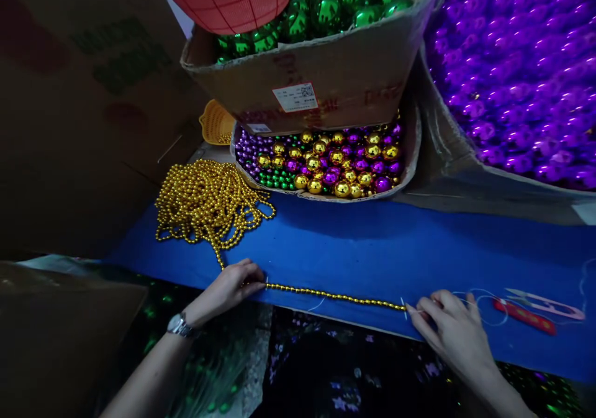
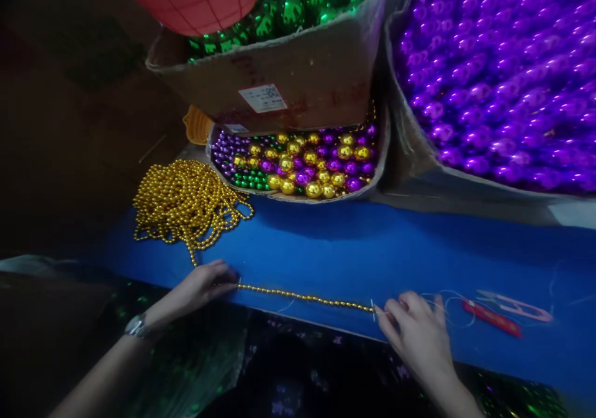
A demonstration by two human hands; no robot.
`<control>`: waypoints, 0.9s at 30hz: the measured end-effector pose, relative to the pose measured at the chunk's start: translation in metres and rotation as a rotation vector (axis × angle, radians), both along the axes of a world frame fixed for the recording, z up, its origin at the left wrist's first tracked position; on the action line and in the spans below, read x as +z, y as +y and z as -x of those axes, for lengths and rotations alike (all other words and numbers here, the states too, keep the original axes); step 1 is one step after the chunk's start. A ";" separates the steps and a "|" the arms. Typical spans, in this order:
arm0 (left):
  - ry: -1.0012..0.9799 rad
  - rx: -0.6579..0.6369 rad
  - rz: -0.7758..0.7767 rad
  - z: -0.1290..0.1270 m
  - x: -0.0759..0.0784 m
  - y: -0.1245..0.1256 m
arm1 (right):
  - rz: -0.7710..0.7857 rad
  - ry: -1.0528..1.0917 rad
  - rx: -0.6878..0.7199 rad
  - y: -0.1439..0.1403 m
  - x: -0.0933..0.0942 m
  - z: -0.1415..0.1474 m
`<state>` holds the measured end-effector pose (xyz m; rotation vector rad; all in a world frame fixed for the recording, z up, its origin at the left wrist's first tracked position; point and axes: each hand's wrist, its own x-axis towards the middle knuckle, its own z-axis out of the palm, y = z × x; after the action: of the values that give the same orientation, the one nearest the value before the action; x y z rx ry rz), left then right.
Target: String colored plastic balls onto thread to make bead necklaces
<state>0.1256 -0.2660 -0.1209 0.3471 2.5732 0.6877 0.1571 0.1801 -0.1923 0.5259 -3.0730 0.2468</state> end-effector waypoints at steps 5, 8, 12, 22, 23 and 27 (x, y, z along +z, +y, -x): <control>0.019 -0.034 0.027 0.003 -0.002 0.002 | 0.011 0.020 -0.005 0.000 -0.003 0.000; 0.028 -0.046 0.040 0.003 0.000 0.004 | 0.012 0.016 -0.014 0.000 -0.003 -0.001; 0.051 -0.087 0.093 0.010 0.003 0.008 | 0.029 -0.005 -0.021 -0.003 0.006 0.004; 0.333 -0.148 0.428 0.081 0.031 0.050 | -0.031 0.205 -0.211 0.007 0.035 0.098; 0.321 -0.123 0.395 0.087 0.033 0.054 | -0.031 0.204 -0.217 0.009 0.037 0.106; 0.234 -0.020 0.166 0.104 0.033 0.059 | 0.010 0.204 -0.148 -0.026 0.049 0.121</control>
<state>0.0219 -0.2072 -0.0882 0.4202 2.8205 0.4448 0.0356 0.1542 -0.1436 0.3003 -2.8925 0.1920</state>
